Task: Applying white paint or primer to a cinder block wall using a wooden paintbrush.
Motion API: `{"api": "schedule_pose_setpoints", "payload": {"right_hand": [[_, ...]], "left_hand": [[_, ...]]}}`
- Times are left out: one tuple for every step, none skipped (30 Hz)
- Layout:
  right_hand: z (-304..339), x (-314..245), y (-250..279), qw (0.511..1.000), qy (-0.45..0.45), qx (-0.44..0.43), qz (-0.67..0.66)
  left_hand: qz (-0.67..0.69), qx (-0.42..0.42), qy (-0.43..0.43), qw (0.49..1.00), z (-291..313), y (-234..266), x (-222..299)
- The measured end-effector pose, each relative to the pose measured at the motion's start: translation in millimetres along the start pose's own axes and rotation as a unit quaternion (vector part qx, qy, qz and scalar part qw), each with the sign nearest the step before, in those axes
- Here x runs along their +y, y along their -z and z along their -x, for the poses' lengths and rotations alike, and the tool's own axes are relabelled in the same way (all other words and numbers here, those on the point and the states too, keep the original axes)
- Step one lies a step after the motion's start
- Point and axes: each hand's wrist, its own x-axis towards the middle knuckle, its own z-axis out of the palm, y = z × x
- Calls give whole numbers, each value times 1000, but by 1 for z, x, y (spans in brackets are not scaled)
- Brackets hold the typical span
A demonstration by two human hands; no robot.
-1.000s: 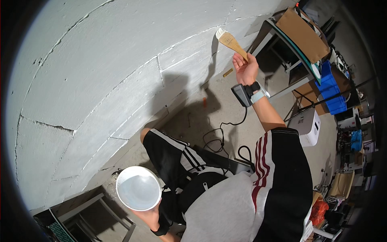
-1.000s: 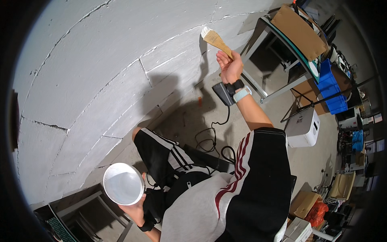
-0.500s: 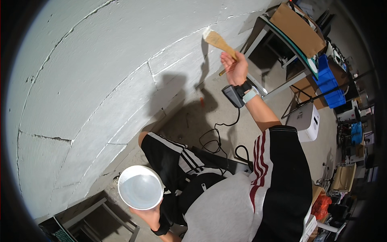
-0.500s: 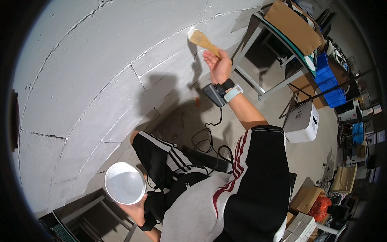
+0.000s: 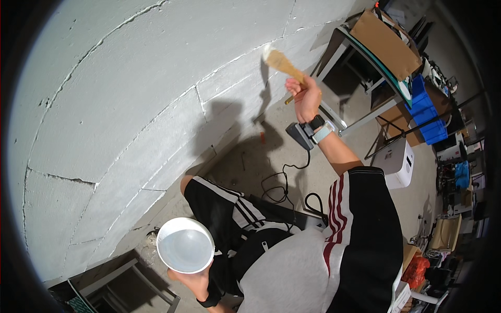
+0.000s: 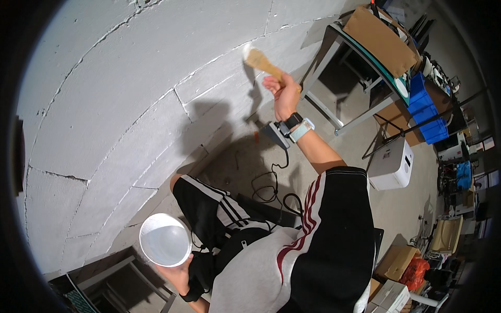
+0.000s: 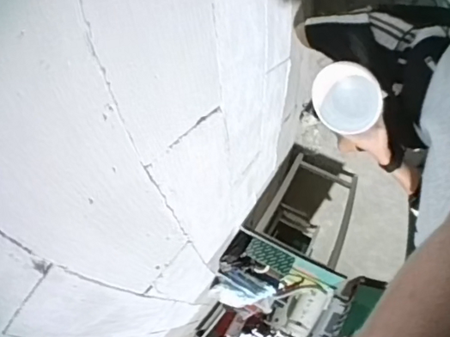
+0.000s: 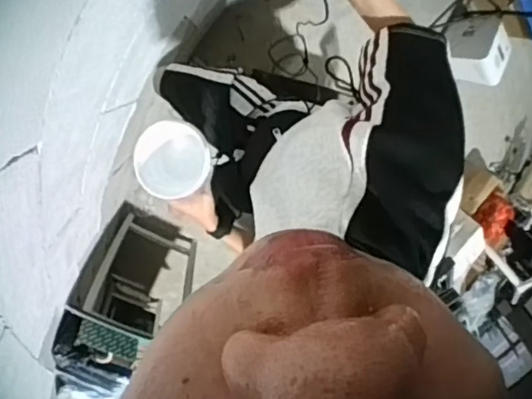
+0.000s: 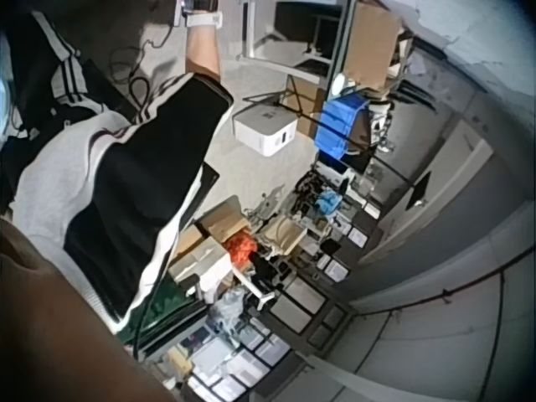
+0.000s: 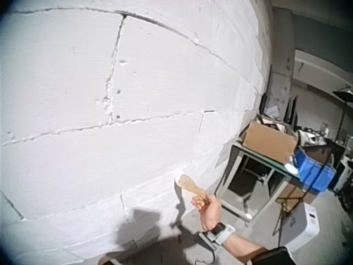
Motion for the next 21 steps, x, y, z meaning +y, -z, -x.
{"api": "schedule_pose_setpoints", "payload": {"right_hand": [[7, 6, -1, 999, -15, -43, 23], [18, 6, -7, 995, -29, -84, 48], [27, 3, -14, 989, -51, -122, 66], [29, 2, -14, 989, -52, -122, 65], [28, 1, -13, 981, -75, -158, 78], [27, 0, -11, 972, -98, -193, 91], [22, -3, -5, 979, -69, -177, 80], [15, -5, 0, 979, -67, -176, 81], [7, -9, 4, 992, -25, -105, 64], [-1, -14, 8, 998, 19, -33, 46], [-7, -20, 7, 998, 36, 12, 50], [-17, -20, 9, 997, 62, 40, 30], [-22, -15, 15, 997, 56, 50, 32], [-25, 1, 4, 998, 40, 46, 27], [-15, 5, -6, 998, 31, 25, 49], [-1, 10, -15, 997, 23, 4, 72], [9, 14, -19, 996, 30, -28, 77], [17, 15, -19, 994, 34, -60, 82], [23, 13, -22, 994, 5, -81, 79], [27, 7, -22, 992, -25, -97, 78], [28, -4, -19, 991, -40, -103, 70]], "left_hand": [[8, -13, 6, 1000, -2, -1, 2], [9, -12, 6, 1000, -4, -1, 3], [4, -29, 5, 1000, -6, 0, 4], [-4, -45, 5, 999, -6, 1, 4], [-5, -43, 5, 999, -6, 1, 3], [-8, -44, -4, 999, -6, 1, 3], [-4, -46, -9, 999, -5, 1, 2], [-3, -49, -15, 999, -4, -1, 0], [10, -36, -16, 999, -2, -2, -3], [24, -25, -19, 999, 0, -4, -5], [33, -32, -23, 999, -1, -5, -4], [42, -51, -8, 998, -2, -4, -2], [53, -72, 6, 996, -1, -6, -3], [83, -37, 15, 996, 9, -2, -11], [113, -34, 27, 993, 10, -4, -14], [144, -32, 39, 988, 7, -7, -12], [159, -41, 32, 986, 5, -11, -12], [139, -64, 17, 988, 1, -14, -12], [114, -80, 4, 990, -2, -13, -14], [89, -98, -9, 991, -6, -12, -16], [62, -116, -22, 991, -11, -11, -19]]}}
